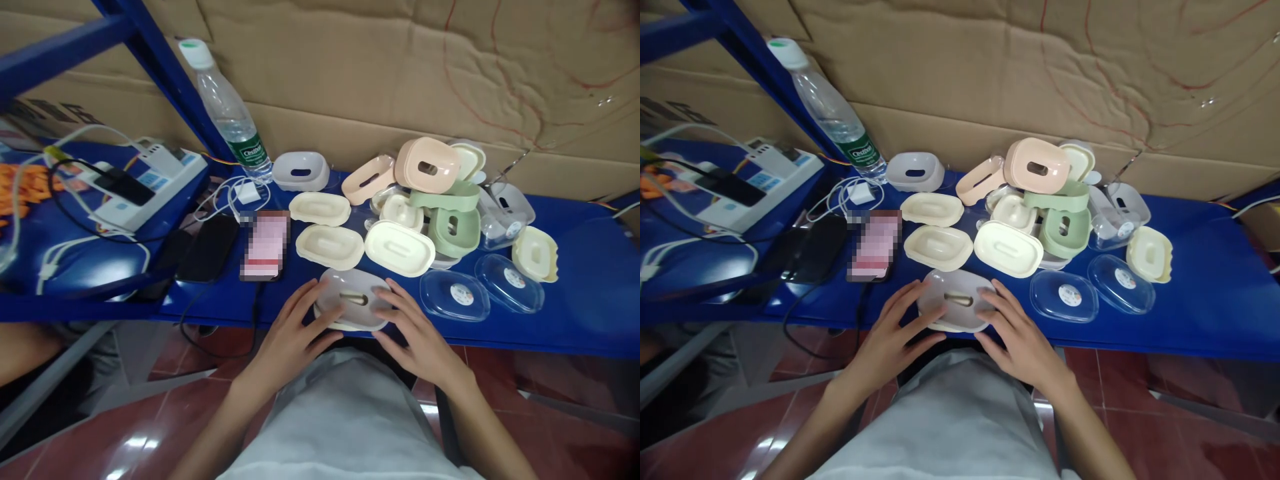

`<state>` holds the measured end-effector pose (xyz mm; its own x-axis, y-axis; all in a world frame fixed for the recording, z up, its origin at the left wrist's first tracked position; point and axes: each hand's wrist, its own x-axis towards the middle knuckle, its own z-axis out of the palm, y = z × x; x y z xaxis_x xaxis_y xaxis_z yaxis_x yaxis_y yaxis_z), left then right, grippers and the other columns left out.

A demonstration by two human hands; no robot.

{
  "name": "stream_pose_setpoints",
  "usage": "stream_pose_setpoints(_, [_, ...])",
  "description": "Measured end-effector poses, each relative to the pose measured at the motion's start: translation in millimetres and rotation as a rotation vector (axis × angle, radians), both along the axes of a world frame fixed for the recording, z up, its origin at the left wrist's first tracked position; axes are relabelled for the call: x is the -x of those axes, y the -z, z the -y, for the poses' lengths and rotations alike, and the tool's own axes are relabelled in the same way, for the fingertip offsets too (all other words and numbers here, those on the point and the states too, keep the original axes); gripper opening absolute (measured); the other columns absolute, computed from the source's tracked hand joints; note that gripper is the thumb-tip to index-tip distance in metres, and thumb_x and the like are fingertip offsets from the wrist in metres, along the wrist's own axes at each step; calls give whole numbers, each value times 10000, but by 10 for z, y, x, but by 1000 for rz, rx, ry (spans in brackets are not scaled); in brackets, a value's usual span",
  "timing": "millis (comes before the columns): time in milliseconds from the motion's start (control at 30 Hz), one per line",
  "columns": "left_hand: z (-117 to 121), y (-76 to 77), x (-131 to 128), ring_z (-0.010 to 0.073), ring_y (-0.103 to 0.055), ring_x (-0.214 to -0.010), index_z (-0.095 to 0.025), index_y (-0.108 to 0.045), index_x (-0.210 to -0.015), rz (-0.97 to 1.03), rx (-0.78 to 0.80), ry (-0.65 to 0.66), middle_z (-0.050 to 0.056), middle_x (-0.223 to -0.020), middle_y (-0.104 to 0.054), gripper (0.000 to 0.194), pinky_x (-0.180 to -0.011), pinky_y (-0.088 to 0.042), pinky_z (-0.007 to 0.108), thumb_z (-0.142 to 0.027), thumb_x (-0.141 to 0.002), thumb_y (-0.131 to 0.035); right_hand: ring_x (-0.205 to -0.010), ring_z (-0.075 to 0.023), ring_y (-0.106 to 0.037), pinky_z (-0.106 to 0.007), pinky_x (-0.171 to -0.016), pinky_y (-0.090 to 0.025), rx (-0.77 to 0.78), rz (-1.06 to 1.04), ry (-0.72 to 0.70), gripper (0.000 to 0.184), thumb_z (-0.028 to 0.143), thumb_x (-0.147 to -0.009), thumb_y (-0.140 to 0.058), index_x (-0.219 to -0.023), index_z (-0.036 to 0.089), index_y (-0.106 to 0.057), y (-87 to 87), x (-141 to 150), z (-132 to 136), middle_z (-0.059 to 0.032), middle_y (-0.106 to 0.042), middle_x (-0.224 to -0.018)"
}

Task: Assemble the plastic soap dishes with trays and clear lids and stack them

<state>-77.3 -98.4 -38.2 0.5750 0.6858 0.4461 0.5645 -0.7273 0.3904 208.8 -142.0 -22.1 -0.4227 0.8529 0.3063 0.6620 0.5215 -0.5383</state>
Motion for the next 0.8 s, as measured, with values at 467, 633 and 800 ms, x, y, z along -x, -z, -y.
stream_pose_setpoints(467, [7, 25, 55, 292, -663, -1220, -233, -733, -1174, 59, -106, -3, 119, -1299, -722, 233, -1040, -613, 471, -261, -958, -816, -1642, -339, -314, -583, -1250, -500, -55, 157, -29, 467, 252, -1039, -687, -1501, 243, -626, 14, 28, 3, -88, -549, -1641])
stream_pose_setpoints(633, [31, 53, 82, 308, -629, -1340, -208, -723, -1211, 79, -80, 48, 122, -1299, -731, 299, -1098, -605, 474, -191, -932, -830, -1644, -345, -306, -574, -1257, -493, -92, 206, -18, 475, 229, -1028, -697, -1498, 201, -636, -20, 55, 51, -103, -558, -1633])
stream_pose_setpoints(800, [50, 58, 105, 301, -660, -1316, -207, -738, -1197, 52, -139, 53, 111, -1252, -762, 303, -1089, -625, 454, -207, -916, -852, -1642, -326, -305, -613, -1274, -445, -164, 171, -19, 531, 186, -1022, -694, -1540, 259, -607, -3, 54, 83, -80, -601, -1596])
